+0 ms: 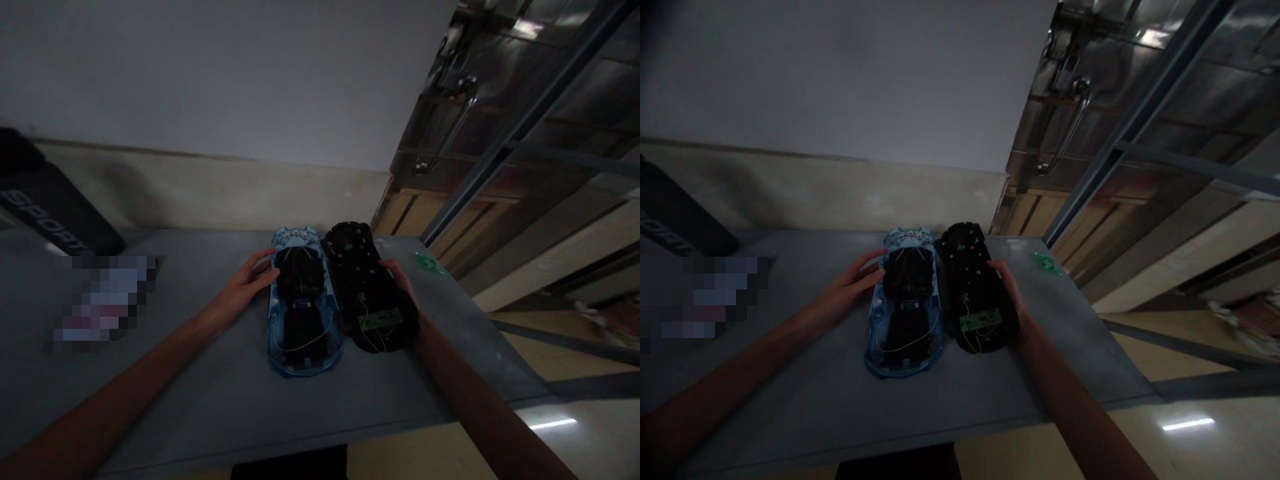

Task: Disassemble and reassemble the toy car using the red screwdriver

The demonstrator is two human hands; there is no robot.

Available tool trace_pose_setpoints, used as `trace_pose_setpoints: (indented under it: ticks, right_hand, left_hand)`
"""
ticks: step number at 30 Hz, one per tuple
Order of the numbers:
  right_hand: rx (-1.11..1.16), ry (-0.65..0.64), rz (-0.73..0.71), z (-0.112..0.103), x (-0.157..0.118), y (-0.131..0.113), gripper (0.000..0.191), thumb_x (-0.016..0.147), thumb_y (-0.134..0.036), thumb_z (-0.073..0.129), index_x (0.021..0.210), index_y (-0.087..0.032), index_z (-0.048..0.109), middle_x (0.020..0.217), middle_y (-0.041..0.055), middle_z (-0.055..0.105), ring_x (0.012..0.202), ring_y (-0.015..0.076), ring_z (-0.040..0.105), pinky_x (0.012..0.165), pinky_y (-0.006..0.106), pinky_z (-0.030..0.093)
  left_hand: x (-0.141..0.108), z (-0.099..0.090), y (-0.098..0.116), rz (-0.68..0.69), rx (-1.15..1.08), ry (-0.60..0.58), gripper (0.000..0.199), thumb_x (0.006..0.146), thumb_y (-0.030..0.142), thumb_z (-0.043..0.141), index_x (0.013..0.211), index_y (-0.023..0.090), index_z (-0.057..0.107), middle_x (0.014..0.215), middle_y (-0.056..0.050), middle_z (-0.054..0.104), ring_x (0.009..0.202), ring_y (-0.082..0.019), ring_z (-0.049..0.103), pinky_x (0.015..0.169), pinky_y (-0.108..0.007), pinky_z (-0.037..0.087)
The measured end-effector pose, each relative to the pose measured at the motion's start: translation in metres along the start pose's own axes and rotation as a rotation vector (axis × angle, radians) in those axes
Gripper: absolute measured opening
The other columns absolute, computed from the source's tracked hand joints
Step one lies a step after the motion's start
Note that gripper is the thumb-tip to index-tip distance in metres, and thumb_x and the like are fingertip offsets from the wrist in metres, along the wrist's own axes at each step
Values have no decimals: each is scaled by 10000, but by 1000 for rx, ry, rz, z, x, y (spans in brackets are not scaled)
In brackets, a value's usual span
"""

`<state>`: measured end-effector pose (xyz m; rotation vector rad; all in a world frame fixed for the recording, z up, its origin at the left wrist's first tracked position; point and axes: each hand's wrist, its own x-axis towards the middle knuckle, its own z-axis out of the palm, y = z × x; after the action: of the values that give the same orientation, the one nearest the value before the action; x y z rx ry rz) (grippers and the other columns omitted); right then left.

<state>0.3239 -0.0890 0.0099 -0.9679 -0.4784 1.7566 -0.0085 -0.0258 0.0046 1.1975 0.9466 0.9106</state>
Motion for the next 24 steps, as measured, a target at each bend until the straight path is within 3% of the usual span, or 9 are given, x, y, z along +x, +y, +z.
trace_pose_setpoints:
  ticks: [2, 6, 12, 17, 21, 24]
  right_hand:
    - [-1, 0, -2, -3, 2, 1, 250, 895, -526, 802, 1000, -300, 823, 876, 35, 891, 854, 307, 871, 851, 440, 725]
    - [-5, 14, 13, -7, 4, 1, 304, 913, -557, 775, 1056, -296, 834, 896, 44, 898, 978, 353, 891, 937, 513, 735]
    - [-6, 78, -35, -5, 1, 2, 255, 995, -510, 757, 1054, -271, 825, 863, 32, 893, 792, 283, 854, 834, 411, 724]
    - [-6, 64, -54, 0, -4, 2, 252, 1030, -481, 697, 1084, -266, 818, 878, 34, 887, 900, 295, 881, 925, 427, 716]
    - [-48, 47, -86, -1, -5, 2, 248, 1058, -477, 682, 1045, -267, 815, 899, 40, 889, 873, 273, 865, 863, 395, 705]
    - [-113, 17, -144, -9, -1, 5, 227, 1009, -521, 759, 1030, -304, 822, 867, 25, 876, 910, 315, 875, 855, 447, 722]
  left_hand:
    - [0, 0, 0, -4, -1, -1, 734, 957, 565, 944, 1595, 335, 663, 1815, -119, 658, 1667, -455, 629, 1363, -587, 537]
    - [0, 0, 0, -1, -6, 0, 722, 956, 542, 950, 1584, 323, 669, 1757, -110, 710, 1637, -458, 653, 1353, -583, 547]
    - [0, 1, 0, 12, -43, -18, 619, 975, 480, 950, 1526, 343, 703, 1717, -58, 745, 1641, -413, 656, 1353, -547, 551]
    - [0, 2, 1, 4, -48, -17, 608, 976, 455, 959, 1513, 342, 699, 1741, -67, 724, 1617, -381, 680, 1357, -544, 553]
    - [1, 1, 1, 32, -49, -46, 605, 994, 452, 942, 1529, 334, 686, 1742, -84, 728, 1624, -383, 673, 1358, -559, 548]
    - [2, -1, -1, 47, -54, -58, 630, 984, 456, 954, 1540, 338, 681, 1732, -91, 737, 1624, -381, 676, 1363, -579, 545]
